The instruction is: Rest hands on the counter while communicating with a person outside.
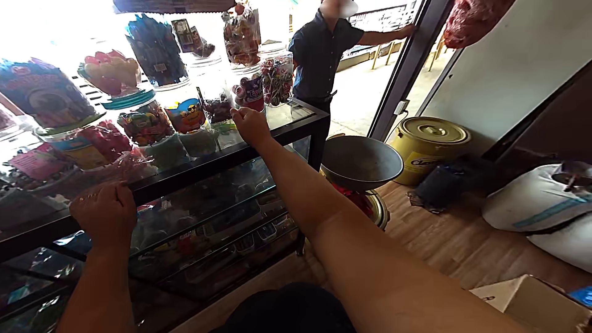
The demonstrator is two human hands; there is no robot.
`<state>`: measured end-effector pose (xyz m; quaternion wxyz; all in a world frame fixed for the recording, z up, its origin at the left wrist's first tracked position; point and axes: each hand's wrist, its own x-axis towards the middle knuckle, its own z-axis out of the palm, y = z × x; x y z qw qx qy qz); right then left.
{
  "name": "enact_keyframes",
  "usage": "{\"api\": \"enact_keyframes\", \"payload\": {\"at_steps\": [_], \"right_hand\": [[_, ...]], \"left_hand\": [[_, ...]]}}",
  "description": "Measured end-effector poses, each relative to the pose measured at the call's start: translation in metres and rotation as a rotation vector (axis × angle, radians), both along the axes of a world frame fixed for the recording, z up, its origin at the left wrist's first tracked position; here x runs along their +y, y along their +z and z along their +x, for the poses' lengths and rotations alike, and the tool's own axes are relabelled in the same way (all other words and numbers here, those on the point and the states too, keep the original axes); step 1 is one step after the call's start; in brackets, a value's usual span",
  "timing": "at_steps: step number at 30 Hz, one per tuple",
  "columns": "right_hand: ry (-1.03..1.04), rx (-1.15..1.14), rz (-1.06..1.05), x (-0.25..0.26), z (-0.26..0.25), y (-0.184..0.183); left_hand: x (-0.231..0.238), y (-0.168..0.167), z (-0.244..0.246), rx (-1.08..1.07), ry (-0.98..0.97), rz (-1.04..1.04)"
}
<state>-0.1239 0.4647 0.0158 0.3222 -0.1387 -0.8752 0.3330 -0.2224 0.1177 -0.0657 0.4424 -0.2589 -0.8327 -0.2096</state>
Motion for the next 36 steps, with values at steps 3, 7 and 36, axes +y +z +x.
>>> {"api": "enact_keyframes", "payload": {"at_steps": [3, 7, 36], "right_hand": [[0.005, -0.012, -0.016, 0.0, -0.001, -0.001], [0.003, -0.007, -0.006, 0.002, -0.002, -0.001], [-0.014, 0.011, -0.028, 0.001, -0.002, -0.003]], "left_hand": [[-0.006, -0.014, 0.001, 0.109, -0.064, 0.048], [-0.006, -0.018, 0.002, 0.124, -0.1, 0.101], [-0.011, -0.02, 0.004, 0.108, -0.156, 0.174]]}}
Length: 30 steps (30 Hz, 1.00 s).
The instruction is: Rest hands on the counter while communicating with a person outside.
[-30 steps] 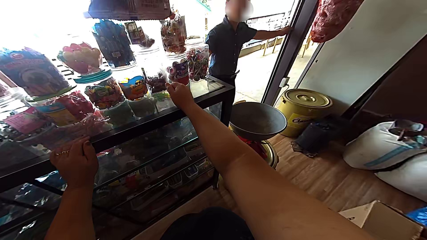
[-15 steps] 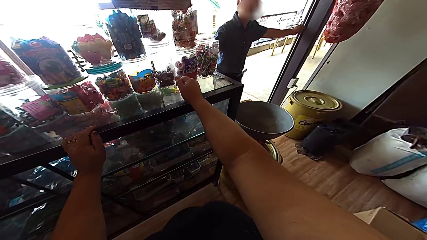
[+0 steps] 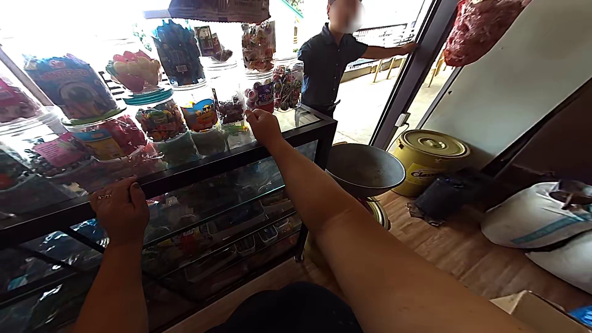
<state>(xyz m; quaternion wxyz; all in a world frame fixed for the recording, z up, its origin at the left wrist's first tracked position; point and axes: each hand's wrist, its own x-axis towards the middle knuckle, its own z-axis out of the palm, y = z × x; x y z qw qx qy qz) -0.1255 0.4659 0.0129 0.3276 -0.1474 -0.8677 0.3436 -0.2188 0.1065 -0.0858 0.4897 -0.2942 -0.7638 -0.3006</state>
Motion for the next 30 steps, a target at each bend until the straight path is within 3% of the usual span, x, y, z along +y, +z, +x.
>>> {"api": "enact_keyframes", "payload": {"at_steps": [30], "right_hand": [[-0.054, -0.084, -0.022, -0.0068, 0.0024, 0.0044]], "left_hand": [[-0.0015, -0.002, -0.0027, 0.039, -0.033, -0.011]]}}
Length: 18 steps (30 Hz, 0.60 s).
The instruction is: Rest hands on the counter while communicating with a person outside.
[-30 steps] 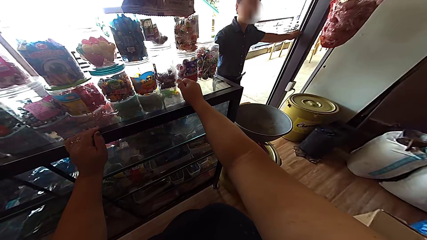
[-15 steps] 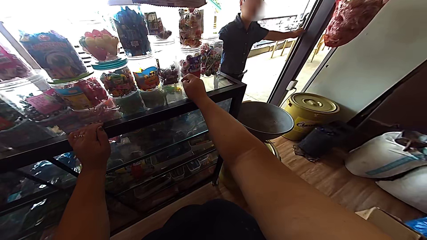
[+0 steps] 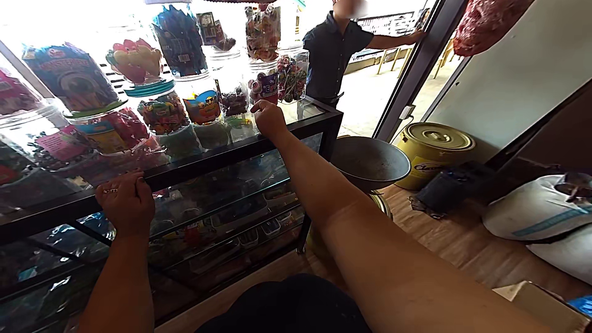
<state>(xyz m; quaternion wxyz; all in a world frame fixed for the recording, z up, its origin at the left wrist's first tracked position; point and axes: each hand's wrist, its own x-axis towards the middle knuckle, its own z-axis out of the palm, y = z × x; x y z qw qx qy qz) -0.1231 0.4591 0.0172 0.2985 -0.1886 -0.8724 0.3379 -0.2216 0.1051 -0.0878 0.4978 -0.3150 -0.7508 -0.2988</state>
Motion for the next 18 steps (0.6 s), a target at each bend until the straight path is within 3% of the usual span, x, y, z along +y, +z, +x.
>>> {"api": "enact_keyframes", "payload": {"at_steps": [18], "right_hand": [[0.012, -0.01, 0.018, 0.0007, 0.0, 0.0001]], "left_hand": [[0.0008, 0.0, -0.0011, 0.025, 0.01, 0.002]]}}
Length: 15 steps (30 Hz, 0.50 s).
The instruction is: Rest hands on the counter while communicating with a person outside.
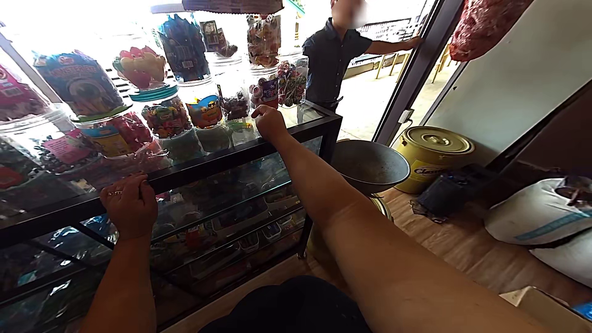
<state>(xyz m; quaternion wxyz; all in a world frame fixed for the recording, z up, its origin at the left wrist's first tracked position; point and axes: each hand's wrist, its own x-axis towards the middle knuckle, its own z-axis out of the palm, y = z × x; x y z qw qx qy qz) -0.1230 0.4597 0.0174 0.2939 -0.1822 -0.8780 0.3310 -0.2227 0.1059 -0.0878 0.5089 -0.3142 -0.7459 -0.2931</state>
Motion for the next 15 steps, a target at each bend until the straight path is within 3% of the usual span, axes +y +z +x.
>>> {"api": "enact_keyframes", "payload": {"at_steps": [15], "right_hand": [[0.007, -0.031, 0.015, -0.001, 0.0014, 0.0022]], "left_hand": [[-0.0005, 0.0028, 0.0016, 0.028, -0.003, -0.002]]}}
